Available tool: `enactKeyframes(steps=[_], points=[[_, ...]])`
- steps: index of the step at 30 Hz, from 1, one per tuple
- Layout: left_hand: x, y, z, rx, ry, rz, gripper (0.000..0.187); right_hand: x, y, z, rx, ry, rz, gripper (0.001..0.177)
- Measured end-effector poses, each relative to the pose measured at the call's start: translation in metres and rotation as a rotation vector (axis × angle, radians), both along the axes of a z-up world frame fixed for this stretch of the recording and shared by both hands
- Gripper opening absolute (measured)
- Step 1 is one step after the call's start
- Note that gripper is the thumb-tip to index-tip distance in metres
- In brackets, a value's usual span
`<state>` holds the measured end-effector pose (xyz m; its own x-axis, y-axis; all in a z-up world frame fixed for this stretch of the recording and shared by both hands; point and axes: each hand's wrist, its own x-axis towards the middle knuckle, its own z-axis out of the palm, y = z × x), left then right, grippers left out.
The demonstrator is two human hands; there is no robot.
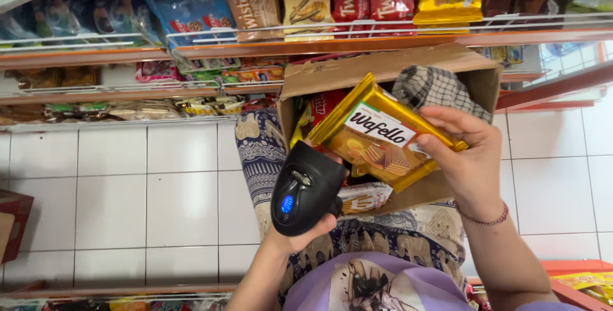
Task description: The person sits on the floor in a store aisle and stocks snack packages onto a shelf. They pick up packages from a cardboard box, wipe them with a cloth, scan them with a handheld barcode scanner, and place them on the shelf.
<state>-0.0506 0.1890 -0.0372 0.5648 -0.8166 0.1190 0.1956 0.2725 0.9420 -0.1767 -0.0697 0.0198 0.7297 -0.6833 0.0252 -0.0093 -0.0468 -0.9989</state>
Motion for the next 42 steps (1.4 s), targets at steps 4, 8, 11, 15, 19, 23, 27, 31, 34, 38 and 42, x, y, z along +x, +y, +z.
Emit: enactKeyframes(steps=[4,8,11,15,19,23,27,31,34,38,42], points=[[-0.008,-0.014,0.016,0.035,-0.383,0.011,0.08,-0.017,-0.01,-0.033,0.282,-0.203,-0.008,0.03],[-0.02,-0.035,0.042,-0.109,-0.204,0.025,0.095,-0.016,-0.008,-0.057,0.313,-0.207,-0.06,0.029],[-0.028,-0.045,0.058,0.059,-0.018,-0.134,0.101,-0.011,0.002,-0.056,0.449,-0.202,-0.008,0.039],[-0.025,-0.061,0.062,-0.107,-0.7,-0.125,0.061,-0.008,0.009,-0.032,0.704,-0.116,0.122,0.067],[-0.026,-0.066,0.071,-0.06,-0.829,-0.304,0.085,-0.014,0.012,-0.009,0.987,-0.348,0.262,0.088],[-0.034,-0.072,0.078,-0.012,-0.993,-0.425,0.086,-0.017,0.014,-0.001,1.157,-0.546,0.399,0.106],[-0.038,-0.079,0.078,-0.007,-0.884,-0.491,0.083,-0.02,0.022,-0.003,1.011,-0.464,0.206,0.128],[-0.034,-0.075,0.078,-0.051,-0.665,-0.484,0.081,-0.025,0.018,-0.008,1.081,-0.563,0.284,0.136],[-0.04,-0.07,0.075,-0.048,-0.476,-0.38,0.064,-0.022,0.011,-0.008,0.991,-0.601,0.216,0.131],[-0.053,-0.063,0.07,0.103,-0.234,-0.131,0.062,-0.014,-0.004,-0.009,0.847,-0.787,0.357,0.111],[-0.058,-0.061,0.059,0.259,-0.206,-0.13,0.038,-0.007,-0.023,-0.02,0.736,-0.477,0.012,0.082]])
